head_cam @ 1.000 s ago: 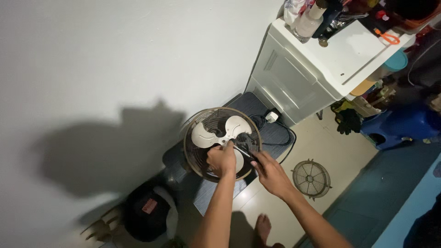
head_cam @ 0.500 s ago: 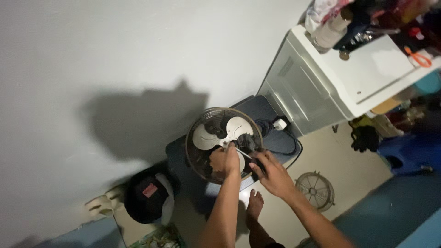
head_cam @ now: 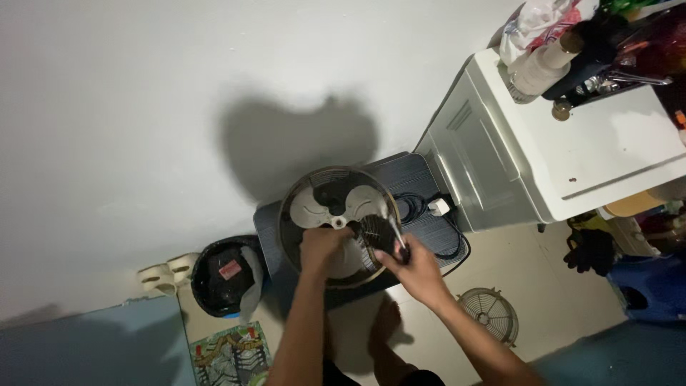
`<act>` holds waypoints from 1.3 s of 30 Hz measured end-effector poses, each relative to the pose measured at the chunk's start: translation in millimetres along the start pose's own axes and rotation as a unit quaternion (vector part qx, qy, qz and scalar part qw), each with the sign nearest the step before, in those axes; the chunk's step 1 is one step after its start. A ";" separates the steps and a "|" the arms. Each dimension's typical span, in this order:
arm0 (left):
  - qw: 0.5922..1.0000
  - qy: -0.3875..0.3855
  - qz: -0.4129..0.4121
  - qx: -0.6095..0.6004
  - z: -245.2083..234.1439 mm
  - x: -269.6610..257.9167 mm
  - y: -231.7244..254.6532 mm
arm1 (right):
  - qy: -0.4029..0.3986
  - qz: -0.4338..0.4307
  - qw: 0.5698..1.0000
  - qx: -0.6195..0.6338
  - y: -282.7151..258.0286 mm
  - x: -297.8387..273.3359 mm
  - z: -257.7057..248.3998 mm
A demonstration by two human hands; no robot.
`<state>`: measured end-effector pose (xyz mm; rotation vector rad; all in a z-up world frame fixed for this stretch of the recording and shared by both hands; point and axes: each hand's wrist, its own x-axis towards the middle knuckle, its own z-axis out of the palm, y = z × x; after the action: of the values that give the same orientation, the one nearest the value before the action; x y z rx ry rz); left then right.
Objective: The person disassembles a small table fan by first removing the front grille, then using a screwdriver to loosen the central nut and remove the fan blades, and finally detaching the rear grille.
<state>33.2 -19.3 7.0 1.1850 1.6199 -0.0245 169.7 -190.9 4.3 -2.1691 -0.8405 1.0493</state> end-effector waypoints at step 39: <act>0.970 -0.147 0.190 -0.048 -1.9 63.8 -50.3 | 0.145 -0.033 0.989 0.021 -82.3 -17.2 5.5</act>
<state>1.8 -1.1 -65.7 1.3299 1.1073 0.1175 133.3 -150.3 68.6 -2.1754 -0.7414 0.6898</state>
